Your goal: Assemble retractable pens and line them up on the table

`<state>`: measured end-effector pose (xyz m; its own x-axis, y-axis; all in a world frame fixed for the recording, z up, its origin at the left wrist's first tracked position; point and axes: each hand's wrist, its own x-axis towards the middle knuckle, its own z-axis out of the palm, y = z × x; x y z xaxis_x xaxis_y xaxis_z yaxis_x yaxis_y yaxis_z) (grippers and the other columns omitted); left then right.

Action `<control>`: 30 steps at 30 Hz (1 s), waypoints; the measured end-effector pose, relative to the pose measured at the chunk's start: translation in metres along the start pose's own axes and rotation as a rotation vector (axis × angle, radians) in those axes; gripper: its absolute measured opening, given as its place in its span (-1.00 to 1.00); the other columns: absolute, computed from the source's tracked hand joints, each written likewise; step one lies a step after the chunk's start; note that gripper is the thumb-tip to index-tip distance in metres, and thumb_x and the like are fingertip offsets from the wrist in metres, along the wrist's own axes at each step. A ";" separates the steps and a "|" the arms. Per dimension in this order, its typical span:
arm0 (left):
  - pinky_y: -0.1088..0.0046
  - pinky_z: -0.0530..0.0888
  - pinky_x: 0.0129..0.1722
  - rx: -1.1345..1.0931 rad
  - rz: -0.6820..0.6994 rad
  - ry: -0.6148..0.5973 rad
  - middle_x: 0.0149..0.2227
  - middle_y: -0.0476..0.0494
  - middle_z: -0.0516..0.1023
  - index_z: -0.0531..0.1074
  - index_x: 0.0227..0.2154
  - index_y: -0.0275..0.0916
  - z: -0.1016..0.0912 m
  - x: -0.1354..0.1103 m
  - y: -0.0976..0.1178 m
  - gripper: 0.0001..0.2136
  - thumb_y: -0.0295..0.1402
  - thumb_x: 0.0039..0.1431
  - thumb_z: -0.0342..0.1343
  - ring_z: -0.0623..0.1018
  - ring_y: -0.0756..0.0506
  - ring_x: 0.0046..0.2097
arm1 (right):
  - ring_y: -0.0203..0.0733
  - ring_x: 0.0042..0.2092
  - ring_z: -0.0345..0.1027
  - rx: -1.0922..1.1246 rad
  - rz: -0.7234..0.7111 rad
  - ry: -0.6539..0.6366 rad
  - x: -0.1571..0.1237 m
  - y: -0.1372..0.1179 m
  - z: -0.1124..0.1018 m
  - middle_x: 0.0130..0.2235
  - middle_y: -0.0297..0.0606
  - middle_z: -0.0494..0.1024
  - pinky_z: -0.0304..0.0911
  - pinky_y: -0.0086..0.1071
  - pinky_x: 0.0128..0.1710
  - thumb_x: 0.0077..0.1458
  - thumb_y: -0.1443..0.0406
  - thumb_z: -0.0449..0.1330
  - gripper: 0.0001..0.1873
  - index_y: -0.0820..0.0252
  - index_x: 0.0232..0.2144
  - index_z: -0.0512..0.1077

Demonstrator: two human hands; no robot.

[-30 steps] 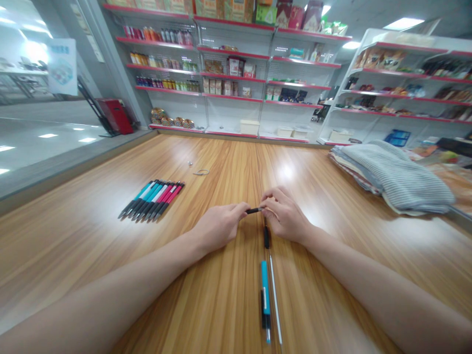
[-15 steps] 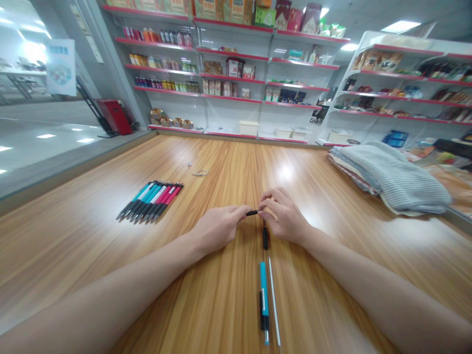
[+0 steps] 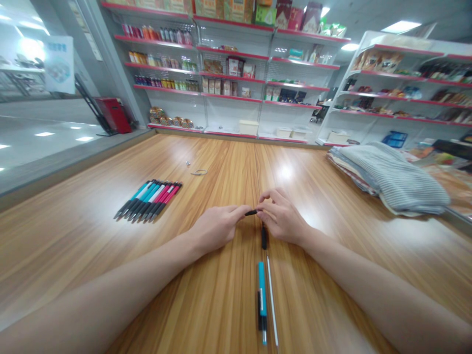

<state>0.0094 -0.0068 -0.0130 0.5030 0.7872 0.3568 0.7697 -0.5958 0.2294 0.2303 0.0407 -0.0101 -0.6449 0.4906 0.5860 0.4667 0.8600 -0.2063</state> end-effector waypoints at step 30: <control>0.42 0.46 -0.17 -0.021 -0.060 0.001 -0.14 -0.11 0.57 0.32 0.02 -0.12 0.002 0.000 -0.004 -0.70 -0.44 0.28 -0.12 0.56 -0.09 -0.12 | -0.22 -0.34 0.35 -0.102 0.392 0.031 -0.011 0.029 0.013 -0.40 -0.26 0.51 0.23 -0.35 -0.34 0.11 0.34 0.14 -0.81 0.13 -0.30 0.57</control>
<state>0.0073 -0.0041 -0.0155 0.4561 0.8213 0.3427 0.7899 -0.5510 0.2692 0.2432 0.0621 -0.0333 -0.3889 0.7726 0.5019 0.7321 0.5899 -0.3407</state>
